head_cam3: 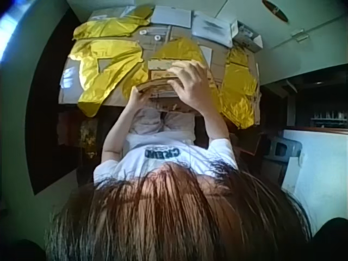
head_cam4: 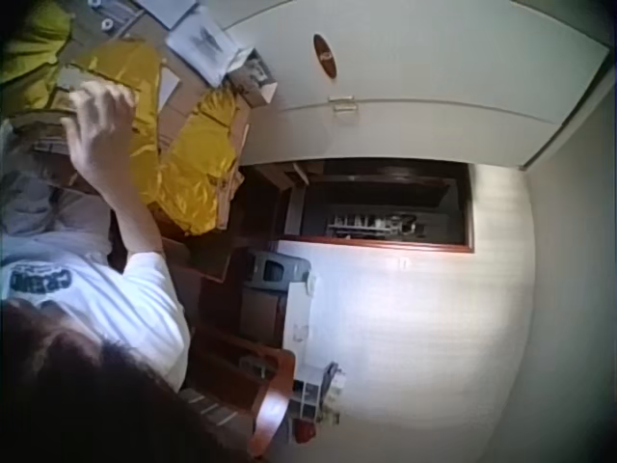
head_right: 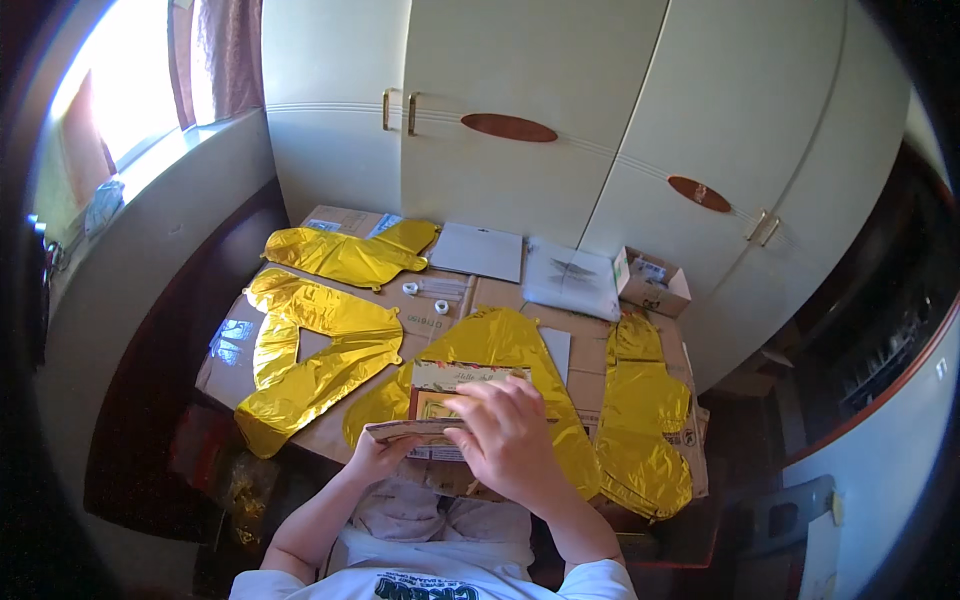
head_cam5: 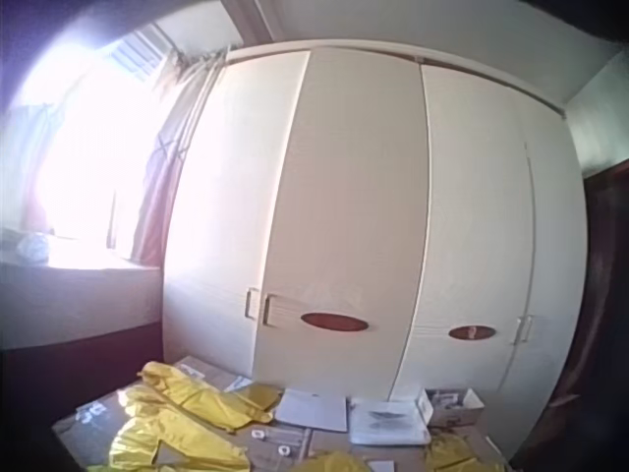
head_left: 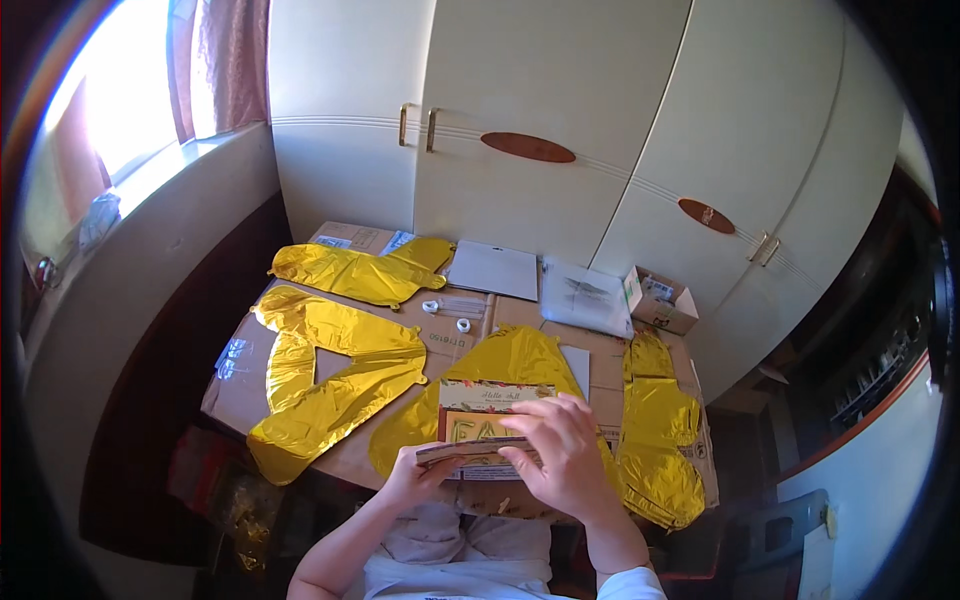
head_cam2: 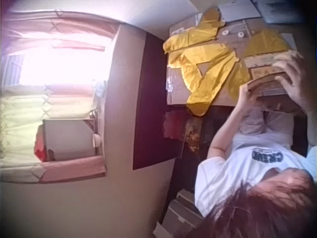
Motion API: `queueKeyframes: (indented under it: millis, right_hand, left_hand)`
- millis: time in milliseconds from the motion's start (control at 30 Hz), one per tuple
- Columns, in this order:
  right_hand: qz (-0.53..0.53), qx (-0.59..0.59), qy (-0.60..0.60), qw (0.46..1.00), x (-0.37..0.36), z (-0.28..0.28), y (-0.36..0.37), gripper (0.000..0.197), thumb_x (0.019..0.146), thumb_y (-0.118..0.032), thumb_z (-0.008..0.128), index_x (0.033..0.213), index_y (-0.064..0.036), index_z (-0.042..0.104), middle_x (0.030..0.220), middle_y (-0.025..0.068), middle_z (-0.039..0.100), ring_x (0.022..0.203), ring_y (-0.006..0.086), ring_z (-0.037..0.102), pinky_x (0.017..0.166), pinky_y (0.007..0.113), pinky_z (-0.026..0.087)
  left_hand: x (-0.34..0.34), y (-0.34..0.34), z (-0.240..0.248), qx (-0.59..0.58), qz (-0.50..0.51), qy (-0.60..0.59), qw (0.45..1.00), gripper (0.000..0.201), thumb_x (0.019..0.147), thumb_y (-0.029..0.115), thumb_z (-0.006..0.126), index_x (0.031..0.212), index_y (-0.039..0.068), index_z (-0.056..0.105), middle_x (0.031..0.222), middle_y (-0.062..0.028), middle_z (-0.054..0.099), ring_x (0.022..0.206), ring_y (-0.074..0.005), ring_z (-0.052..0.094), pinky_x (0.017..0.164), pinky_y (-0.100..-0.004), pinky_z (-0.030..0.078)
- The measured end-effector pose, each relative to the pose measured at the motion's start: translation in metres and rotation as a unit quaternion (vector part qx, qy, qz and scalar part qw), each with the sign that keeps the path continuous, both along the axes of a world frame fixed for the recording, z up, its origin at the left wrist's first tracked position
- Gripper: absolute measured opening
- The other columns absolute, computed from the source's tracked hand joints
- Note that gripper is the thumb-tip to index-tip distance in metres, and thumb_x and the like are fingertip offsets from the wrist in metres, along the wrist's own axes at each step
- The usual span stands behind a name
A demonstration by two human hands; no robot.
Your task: The recorder is packaging gold letter balloons and attaching stickers to instruction cards.
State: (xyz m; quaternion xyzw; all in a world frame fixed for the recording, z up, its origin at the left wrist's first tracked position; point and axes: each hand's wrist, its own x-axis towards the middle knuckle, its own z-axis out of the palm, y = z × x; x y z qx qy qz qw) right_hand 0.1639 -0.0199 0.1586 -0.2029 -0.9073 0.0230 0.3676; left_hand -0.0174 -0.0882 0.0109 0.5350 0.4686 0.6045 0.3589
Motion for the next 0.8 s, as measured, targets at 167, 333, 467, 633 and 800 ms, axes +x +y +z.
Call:
queueKeyframes:
  millis: [167, 333, 467, 633, 800]
  right_hand:
    - [0.054, 0.111, -0.036, 0.992, -0.020, -0.009, -0.010, 0.031, 0.069, -0.015, 0.068, 0.099, -0.0176, 0.063, 0.098, -0.0058, 0.057, 0.095, 0.0129, 0.053, 0.085, 0.036, 0.031]
    - [0.024, 0.150, -0.013, 0.988, -0.029, -0.026, -0.007, 0.022, 0.068, -0.014, 0.068, 0.090, -0.0153, 0.065, 0.089, -0.0057, 0.058, 0.088, 0.0126, 0.054, 0.080, 0.034, 0.031]
    - [0.014, 0.103, 0.001, 0.995, -0.034, -0.027, -0.005, 0.016, 0.069, -0.013, 0.069, 0.084, -0.0134, 0.064, 0.083, -0.0042, 0.057, 0.086, 0.0145, 0.054, 0.077, 0.033, 0.032]
    - [0.009, 0.091, -0.007, 0.996, -0.038, -0.020, -0.006, 0.016, 0.068, -0.016, 0.071, 0.081, -0.0125, 0.063, 0.082, -0.0029, 0.056, 0.087, 0.0161, 0.054, 0.077, 0.034, 0.033]
    - [0.026, 0.001, -0.009, 1.000, -0.039, -0.004, 0.000, 0.018, 0.068, -0.019, 0.072, 0.081, -0.0122, 0.063, 0.087, -0.0028, 0.058, 0.092, 0.0175, 0.052, 0.079, 0.034, 0.034]
  left_hand:
    - [0.001, 0.002, -0.001, 0.012, -0.004, -0.013, 1.000, 0.018, 0.084, 0.003, 0.059, 0.101, -0.001, 0.062, 0.085, -0.0071, 0.066, 0.078, -0.0094, 0.059, 0.069, -0.0255, 0.049]
    - [0.002, 0.002, 0.004, 0.020, 0.001, -0.006, 1.000, 0.017, 0.084, 0.003, 0.060, 0.100, -0.001, 0.063, 0.084, -0.0078, 0.067, 0.077, -0.0092, 0.059, 0.069, -0.0253, 0.048]
    - [0.002, 0.000, 0.004, 0.008, 0.008, 0.005, 1.000, 0.017, 0.084, 0.004, 0.060, 0.099, 0.000, 0.064, 0.085, -0.0085, 0.067, 0.076, -0.0102, 0.060, 0.069, -0.0250, 0.048]
    - [0.000, 0.001, 0.002, 0.009, 0.008, 0.018, 1.000, 0.017, 0.083, 0.004, 0.060, 0.099, 0.000, 0.064, 0.085, -0.0089, 0.067, 0.076, -0.0116, 0.061, 0.069, -0.0250, 0.048]
    - [0.002, 0.000, 0.010, 0.006, 0.019, 0.031, 0.999, 0.016, 0.083, 0.004, 0.059, 0.098, 0.001, 0.065, 0.084, -0.0091, 0.067, 0.076, -0.0119, 0.062, 0.067, -0.0253, 0.048]
